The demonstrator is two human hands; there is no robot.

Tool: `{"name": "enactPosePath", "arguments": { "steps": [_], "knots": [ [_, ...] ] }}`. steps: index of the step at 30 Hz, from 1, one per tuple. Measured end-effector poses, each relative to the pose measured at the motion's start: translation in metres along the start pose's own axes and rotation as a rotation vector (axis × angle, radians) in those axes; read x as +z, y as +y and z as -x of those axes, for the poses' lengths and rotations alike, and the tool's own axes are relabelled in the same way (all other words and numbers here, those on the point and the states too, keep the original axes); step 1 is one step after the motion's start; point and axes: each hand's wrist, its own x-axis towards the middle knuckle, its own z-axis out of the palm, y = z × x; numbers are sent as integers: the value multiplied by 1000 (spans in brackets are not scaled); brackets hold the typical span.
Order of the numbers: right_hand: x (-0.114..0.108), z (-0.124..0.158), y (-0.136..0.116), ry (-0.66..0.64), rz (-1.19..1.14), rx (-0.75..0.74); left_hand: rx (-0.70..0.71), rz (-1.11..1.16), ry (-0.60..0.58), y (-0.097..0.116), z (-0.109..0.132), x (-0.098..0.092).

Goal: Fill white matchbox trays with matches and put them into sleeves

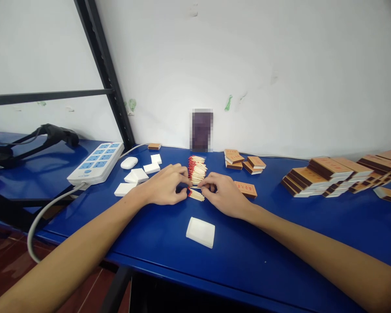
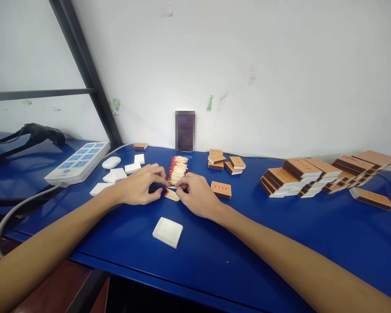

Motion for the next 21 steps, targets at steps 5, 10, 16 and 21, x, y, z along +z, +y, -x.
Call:
{"name": "enactPosePath", "arguments": {
  "steps": [5, 10, 16, 21],
  "knots": [
    [-3, 1, -3, -38, -14, 11, -1, 44, -9, 5, 1, -4],
    [-4, 4, -11, -97, 69, 50, 1, 56, 3, 6, 0, -5],
    [-4, 4, -12, -77, 84, 27, 4, 85, 7, 5, 1, -5],
    [-3, 4, -8, -48, 42, -36, -5, 80, -3, 6, 1, -5]
  ]
}}
